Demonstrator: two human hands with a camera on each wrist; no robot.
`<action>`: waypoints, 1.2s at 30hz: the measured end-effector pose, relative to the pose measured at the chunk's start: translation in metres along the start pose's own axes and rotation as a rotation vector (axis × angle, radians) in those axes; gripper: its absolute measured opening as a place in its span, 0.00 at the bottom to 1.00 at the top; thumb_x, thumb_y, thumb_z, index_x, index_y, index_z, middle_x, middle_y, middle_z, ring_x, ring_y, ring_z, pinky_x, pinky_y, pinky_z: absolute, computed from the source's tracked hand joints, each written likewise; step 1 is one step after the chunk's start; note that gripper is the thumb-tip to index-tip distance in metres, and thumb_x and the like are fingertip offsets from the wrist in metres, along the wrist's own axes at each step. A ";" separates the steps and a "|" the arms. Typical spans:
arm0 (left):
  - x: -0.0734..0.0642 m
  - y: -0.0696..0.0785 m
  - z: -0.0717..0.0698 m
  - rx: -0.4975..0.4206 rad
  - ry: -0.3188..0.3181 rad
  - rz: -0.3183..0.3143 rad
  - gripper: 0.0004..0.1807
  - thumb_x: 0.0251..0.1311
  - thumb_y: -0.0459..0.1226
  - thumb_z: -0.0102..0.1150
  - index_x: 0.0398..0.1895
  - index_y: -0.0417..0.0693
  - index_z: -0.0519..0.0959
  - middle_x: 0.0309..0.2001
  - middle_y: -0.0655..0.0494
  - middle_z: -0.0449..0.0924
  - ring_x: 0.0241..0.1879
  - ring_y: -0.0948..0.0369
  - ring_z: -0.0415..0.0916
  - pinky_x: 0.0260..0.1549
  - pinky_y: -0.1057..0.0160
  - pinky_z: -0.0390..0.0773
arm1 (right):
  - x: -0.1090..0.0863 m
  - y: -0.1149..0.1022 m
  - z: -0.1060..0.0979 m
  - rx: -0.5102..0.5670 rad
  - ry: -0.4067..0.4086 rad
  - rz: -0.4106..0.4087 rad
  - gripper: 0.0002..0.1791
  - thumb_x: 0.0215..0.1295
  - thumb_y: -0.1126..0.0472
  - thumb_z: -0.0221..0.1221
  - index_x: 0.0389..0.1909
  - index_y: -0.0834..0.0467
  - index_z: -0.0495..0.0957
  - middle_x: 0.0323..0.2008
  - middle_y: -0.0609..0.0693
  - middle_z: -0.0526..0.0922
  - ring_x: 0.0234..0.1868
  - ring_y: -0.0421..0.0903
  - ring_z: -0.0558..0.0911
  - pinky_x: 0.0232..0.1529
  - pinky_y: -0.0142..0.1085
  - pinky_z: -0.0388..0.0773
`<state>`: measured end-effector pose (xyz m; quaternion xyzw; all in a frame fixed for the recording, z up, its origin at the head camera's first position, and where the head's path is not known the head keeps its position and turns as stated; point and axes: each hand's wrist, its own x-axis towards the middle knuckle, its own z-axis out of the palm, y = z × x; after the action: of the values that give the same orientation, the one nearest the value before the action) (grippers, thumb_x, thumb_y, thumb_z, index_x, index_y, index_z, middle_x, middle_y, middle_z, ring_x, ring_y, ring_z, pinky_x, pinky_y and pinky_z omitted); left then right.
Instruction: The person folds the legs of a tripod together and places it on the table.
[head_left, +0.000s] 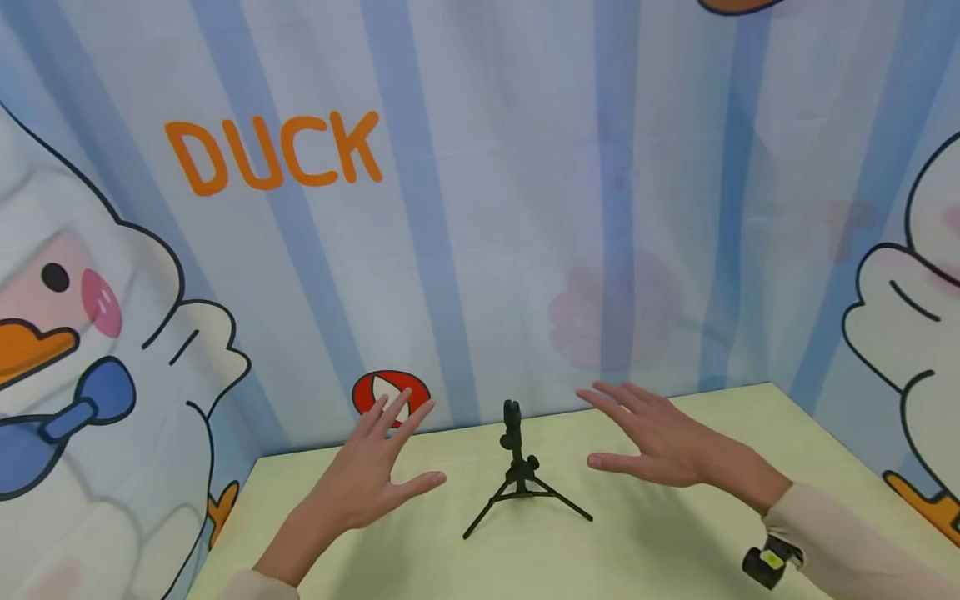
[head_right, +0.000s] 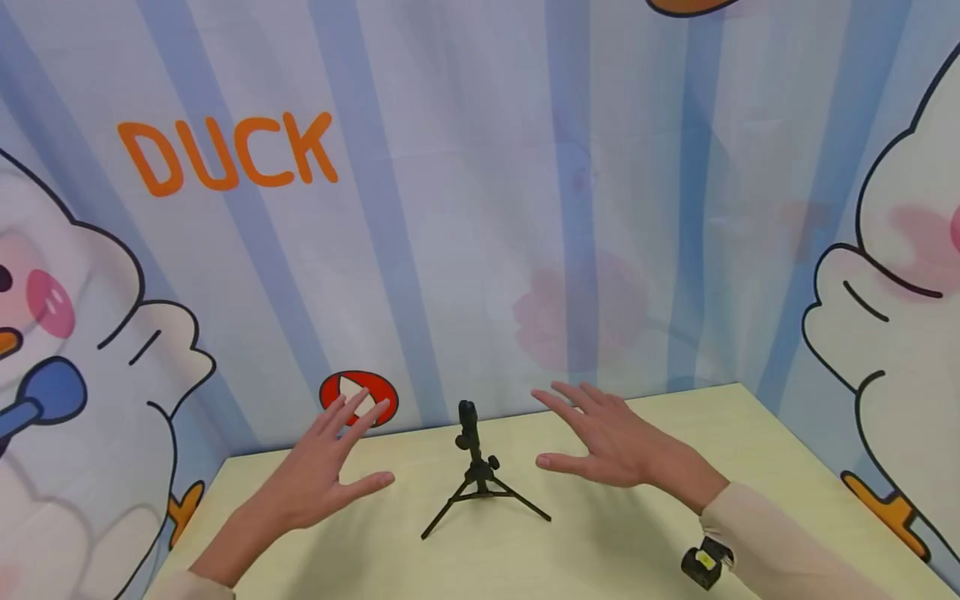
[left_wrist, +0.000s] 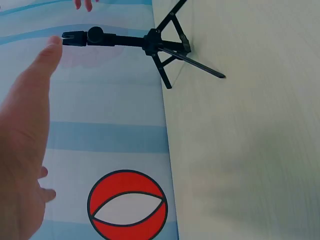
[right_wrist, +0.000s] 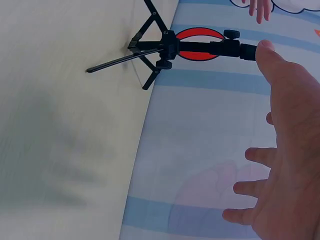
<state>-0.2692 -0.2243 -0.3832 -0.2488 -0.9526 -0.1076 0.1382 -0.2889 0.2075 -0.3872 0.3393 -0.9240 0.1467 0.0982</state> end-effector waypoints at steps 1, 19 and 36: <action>0.003 0.002 0.001 -0.020 0.014 0.007 0.49 0.63 0.74 0.52 0.84 0.75 0.50 0.83 0.52 0.47 0.80 0.40 0.44 0.68 0.27 0.61 | 0.001 0.000 0.001 0.021 0.005 0.001 0.45 0.73 0.29 0.53 0.84 0.39 0.50 0.80 0.53 0.57 0.77 0.62 0.60 0.69 0.71 0.61; 0.031 0.042 0.049 -0.555 0.245 0.038 0.34 0.68 0.52 0.67 0.74 0.62 0.70 0.70 0.60 0.70 0.68 0.56 0.71 0.64 0.44 0.76 | 0.014 -0.005 0.056 0.385 0.024 0.064 0.40 0.77 0.38 0.55 0.81 0.53 0.59 0.76 0.53 0.65 0.75 0.57 0.67 0.71 0.61 0.65; 0.062 0.077 0.088 -0.773 0.361 0.163 0.36 0.66 0.34 0.69 0.76 0.58 0.68 0.68 0.51 0.72 0.64 0.54 0.74 0.60 0.47 0.80 | 0.014 -0.007 0.117 0.686 -0.026 0.097 0.25 0.82 0.51 0.53 0.73 0.56 0.68 0.56 0.59 0.81 0.54 0.52 0.83 0.50 0.41 0.84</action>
<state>-0.3005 -0.1073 -0.4355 -0.3339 -0.7801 -0.4869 0.2072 -0.3039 0.1548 -0.4912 0.3103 -0.8371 0.4487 -0.0404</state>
